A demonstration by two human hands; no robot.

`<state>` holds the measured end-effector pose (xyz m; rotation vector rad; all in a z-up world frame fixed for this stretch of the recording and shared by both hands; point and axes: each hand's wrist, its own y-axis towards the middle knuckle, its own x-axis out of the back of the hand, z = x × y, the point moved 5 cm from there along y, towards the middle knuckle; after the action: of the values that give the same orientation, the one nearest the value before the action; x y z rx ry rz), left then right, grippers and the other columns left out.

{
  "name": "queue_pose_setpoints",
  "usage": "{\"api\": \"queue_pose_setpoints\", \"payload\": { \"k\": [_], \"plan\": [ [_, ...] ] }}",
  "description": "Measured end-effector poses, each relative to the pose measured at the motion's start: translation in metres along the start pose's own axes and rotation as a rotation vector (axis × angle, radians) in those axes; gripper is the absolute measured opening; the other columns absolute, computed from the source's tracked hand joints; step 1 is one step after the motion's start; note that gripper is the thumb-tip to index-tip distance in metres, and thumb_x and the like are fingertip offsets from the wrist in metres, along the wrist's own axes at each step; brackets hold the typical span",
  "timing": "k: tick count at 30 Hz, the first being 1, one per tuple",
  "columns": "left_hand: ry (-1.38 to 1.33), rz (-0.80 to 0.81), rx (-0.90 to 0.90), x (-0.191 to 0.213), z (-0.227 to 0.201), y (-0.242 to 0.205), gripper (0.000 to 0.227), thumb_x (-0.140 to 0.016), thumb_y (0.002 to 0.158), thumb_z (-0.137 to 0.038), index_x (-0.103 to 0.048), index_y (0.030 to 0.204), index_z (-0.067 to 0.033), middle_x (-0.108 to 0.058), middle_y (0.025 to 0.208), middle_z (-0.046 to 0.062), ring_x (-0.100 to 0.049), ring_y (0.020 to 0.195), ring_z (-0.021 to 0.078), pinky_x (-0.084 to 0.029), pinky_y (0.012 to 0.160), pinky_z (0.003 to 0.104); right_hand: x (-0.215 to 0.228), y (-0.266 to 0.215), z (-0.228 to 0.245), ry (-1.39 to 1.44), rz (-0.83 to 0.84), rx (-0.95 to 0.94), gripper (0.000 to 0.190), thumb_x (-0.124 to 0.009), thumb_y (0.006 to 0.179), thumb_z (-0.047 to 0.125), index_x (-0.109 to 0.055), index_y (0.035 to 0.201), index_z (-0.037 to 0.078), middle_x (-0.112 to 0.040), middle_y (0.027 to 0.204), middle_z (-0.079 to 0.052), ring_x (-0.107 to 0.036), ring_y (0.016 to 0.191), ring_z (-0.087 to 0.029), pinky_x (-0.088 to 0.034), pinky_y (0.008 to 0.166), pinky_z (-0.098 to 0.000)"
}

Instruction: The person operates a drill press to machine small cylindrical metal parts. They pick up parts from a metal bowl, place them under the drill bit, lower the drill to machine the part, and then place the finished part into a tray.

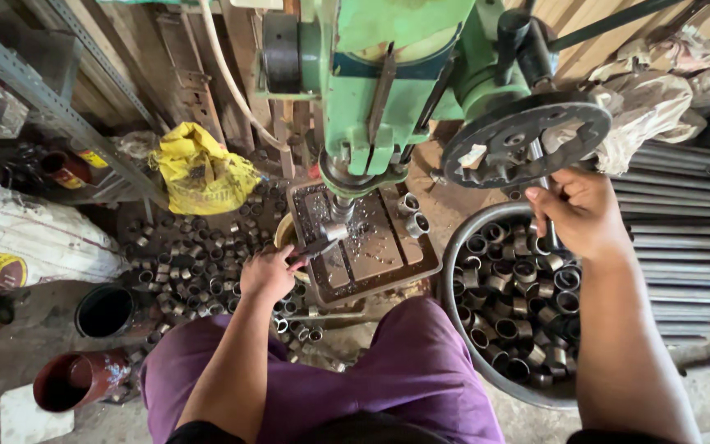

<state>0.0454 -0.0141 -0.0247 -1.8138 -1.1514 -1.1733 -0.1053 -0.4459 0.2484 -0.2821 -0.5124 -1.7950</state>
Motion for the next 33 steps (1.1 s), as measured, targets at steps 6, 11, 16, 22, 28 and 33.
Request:
{"api": "queue_pose_setpoints", "payload": {
  "k": [6,11,16,22,28,33],
  "plan": [
    [0.022,-0.062,-0.035,0.01,-0.001,0.001,0.042,-0.071,0.088,-0.051,-0.072,0.121,-0.0252,-0.071,0.115,0.007,-0.067,0.108,0.0303,-0.052,0.092,0.045,-0.003,0.0,-0.019,0.051,-0.05,0.061,0.015,-0.063,0.1,-0.003,-0.061,0.086,-0.004,-0.063,0.07,-0.006,-0.057,0.053,-0.01,-0.046,0.048,-0.0264],
    [0.045,0.106,0.045,-0.005,0.002,0.003,0.047,-0.066,0.09,-0.046,-0.065,0.133,-0.0291,-0.069,0.118,0.006,-0.071,0.102,0.0274,-0.056,0.088,0.042,-0.026,0.015,-0.046,-0.095,-0.17,-0.006,0.009,-0.066,0.102,0.002,-0.065,0.093,-0.001,-0.066,0.076,-0.004,-0.061,0.058,-0.009,-0.049,0.052,-0.0256],
    [0.03,-0.075,-0.033,0.001,-0.002,-0.002,0.044,-0.066,0.091,-0.052,-0.071,0.126,-0.0258,-0.071,0.118,0.008,-0.069,0.107,0.0306,-0.055,0.091,0.045,-0.014,-0.024,-0.013,-0.405,-0.393,0.235,0.008,-0.067,0.108,0.004,-0.062,0.103,0.0,-0.066,0.088,-0.007,-0.061,0.068,-0.008,-0.048,0.054,-0.022],
    [-0.021,-0.066,-0.004,0.008,-0.004,-0.005,0.039,-0.065,0.092,-0.048,-0.07,0.125,-0.0266,-0.072,0.116,0.009,-0.07,0.103,0.0341,-0.056,0.087,0.047,0.008,-0.086,0.05,-0.098,-0.682,0.531,0.064,-0.071,0.117,0.017,-0.022,0.159,0.011,-0.048,0.154,-0.018,-0.06,0.11,-0.018,-0.052,0.085,-0.0224],
    [-0.017,-0.114,0.002,0.008,-0.009,-0.008,0.033,-0.069,0.091,-0.042,-0.069,0.118,-0.0231,-0.072,0.112,0.013,-0.069,0.099,0.0394,-0.056,0.081,0.051,0.009,-0.084,0.066,-0.326,-0.717,0.547,0.089,-0.072,0.118,0.038,-0.002,0.169,0.022,-0.021,0.17,-0.017,-0.065,0.13,-0.023,-0.059,0.092,-0.0251],
    [-0.029,-0.166,-0.061,0.008,-0.008,-0.012,0.032,-0.068,0.089,-0.035,-0.067,0.118,-0.0212,-0.07,0.117,0.014,-0.069,0.099,0.0396,-0.056,0.08,0.051,0.019,-0.107,0.059,0.029,-0.769,0.507,0.09,-0.064,0.112,0.053,-0.002,0.165,0.014,-0.038,0.164,-0.023,-0.068,0.117,-0.022,-0.06,0.088,-0.0263]
  ]
}}
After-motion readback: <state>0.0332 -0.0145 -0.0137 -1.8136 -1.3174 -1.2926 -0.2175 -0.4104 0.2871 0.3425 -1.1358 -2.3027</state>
